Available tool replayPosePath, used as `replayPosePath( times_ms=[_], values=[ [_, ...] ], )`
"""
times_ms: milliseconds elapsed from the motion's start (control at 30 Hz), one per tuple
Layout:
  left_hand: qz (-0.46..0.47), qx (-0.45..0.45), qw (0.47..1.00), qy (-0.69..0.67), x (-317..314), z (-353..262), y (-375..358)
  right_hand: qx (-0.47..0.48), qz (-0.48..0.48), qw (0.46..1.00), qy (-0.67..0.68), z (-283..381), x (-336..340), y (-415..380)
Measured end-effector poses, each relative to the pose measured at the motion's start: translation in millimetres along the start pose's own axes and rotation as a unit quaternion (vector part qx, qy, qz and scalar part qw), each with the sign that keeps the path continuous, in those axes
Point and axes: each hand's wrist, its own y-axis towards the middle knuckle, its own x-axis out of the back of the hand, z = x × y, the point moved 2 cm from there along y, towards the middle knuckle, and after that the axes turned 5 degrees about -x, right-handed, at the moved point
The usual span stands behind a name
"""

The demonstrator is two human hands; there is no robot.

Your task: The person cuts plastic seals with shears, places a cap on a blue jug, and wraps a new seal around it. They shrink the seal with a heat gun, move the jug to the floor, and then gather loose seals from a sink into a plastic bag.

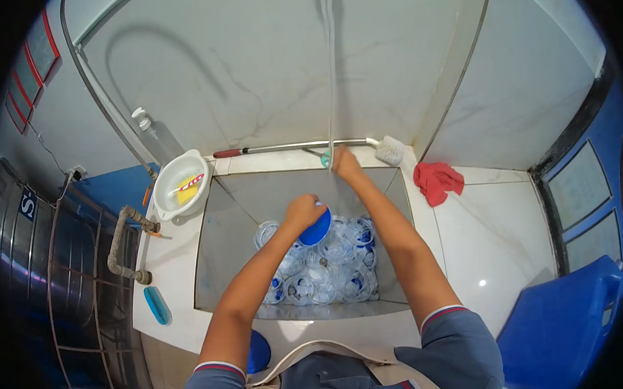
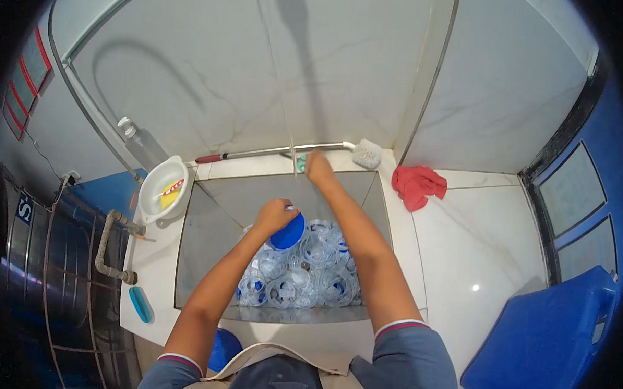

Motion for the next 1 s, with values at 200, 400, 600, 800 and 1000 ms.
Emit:
replayPosePath(
  times_ms=[200, 400, 600, 800, 1000],
  values=[
    [0.089, 0.027, 0.995, -0.043, -54, 18, 81, -0.022, 0.096, 0.993, -0.064, -7, -3, 10],
    [0.095, 0.061, 0.965, -0.237, -73, 9, 74, -0.253, 0.238, 0.903, 0.251, -54, 74, -55],
    [0.114, -0.01, 0.943, -0.312, -62, -37, 64, -0.333, 0.332, 0.711, 0.523, -28, 136, -187],
    [0.136, -0.061, 0.94, -0.306, -51, -67, 53, -0.346, 0.294, 0.689, 0.566, -11, 156, -207],
    [0.055, -0.194, 0.954, -0.221, -38, -80, 39, -0.354, 0.252, 0.654, 0.62, 0, 163, -218]
  ],
)
